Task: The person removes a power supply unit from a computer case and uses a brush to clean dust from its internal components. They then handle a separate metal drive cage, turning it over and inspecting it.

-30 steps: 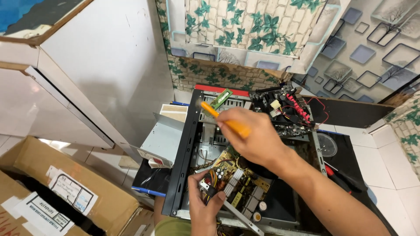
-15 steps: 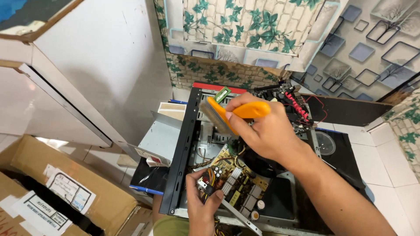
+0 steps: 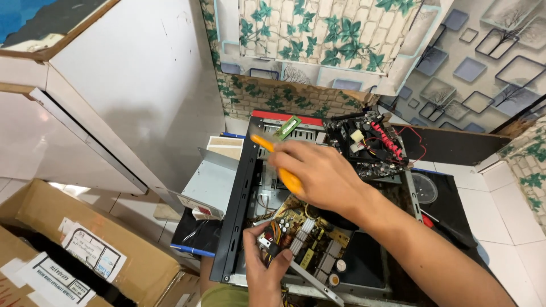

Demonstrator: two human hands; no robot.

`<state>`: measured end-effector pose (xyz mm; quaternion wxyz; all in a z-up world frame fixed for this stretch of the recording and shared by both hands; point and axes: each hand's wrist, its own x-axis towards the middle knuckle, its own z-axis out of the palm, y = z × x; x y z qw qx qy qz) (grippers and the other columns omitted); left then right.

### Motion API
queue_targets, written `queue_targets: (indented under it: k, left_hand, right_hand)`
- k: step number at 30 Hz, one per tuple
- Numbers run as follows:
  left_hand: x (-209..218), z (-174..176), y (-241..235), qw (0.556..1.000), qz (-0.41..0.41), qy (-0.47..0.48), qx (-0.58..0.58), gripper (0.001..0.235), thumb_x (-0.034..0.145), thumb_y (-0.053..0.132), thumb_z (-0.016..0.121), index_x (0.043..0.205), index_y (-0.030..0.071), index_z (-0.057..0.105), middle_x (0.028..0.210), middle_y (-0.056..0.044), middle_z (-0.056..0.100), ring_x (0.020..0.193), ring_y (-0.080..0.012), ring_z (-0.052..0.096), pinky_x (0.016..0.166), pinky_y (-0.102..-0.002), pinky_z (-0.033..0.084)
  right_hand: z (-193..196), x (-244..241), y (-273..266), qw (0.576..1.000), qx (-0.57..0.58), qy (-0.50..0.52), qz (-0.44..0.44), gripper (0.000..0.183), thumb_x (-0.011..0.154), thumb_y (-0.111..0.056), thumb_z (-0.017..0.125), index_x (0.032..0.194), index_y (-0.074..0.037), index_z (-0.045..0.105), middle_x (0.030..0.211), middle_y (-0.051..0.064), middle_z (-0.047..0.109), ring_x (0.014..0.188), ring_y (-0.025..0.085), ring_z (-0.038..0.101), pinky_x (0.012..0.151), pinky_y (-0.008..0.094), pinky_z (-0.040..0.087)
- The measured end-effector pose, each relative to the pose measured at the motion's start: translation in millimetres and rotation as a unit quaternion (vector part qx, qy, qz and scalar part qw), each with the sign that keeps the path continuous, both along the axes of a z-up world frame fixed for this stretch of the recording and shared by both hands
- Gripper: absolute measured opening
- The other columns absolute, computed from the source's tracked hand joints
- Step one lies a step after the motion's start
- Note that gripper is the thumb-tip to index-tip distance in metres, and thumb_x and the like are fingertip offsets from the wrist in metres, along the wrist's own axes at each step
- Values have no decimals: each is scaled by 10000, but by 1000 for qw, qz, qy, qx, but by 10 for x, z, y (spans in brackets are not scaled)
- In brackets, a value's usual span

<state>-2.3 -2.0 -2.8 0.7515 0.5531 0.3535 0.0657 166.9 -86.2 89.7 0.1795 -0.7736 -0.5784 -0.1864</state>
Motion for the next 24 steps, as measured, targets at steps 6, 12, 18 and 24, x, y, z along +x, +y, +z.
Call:
queue_targets:
  k: [6, 12, 18, 24]
  left_hand:
    - [-6, 8, 15, 999, -10, -19, -33, 665, 689, 342, 762, 1306, 194, 564, 1193, -91, 579, 1044, -302, 626, 869, -561, 486]
    - [1, -20, -2, 999, 7, -8, -35, 641, 655, 266, 750, 1262, 149, 579, 1092, -112, 607, 944, -268, 613, 853, -399, 465]
    - [-34, 18, 4, 1000, -2, -7, -8, 635, 670, 331, 751, 1268, 188, 590, 1177, -74, 586, 1055, -261, 595, 868, -471, 432]
    - [-15, 35, 4, 1000, -18, 12, 14, 672, 657, 349, 727, 1293, 191, 579, 1222, -51, 582, 1081, -242, 575, 909, -405, 416]
  right_hand:
    - [283, -103, -30, 989, 132, 48, 40, 33, 1025, -47, 595, 1032, -26, 619, 920, 104, 677, 732, 230, 675, 672, 337, 554]
    - [94, -24, 19, 988, -76, 133, -24, 50, 960, -133, 563, 913, -116, 562, 818, 63, 679, 660, 300, 657, 645, 462, 513]
    - [84, -40, 0, 983, 132, 69, 103, 155, 909, 30, 685, 1027, -72, 678, 1085, 105, 729, 1001, 241, 760, 886, 343, 707]
    - [281, -8, -105, 981, -71, 178, 11, 57, 971, -140, 622, 992, -95, 650, 891, 77, 736, 737, 281, 695, 728, 426, 537]
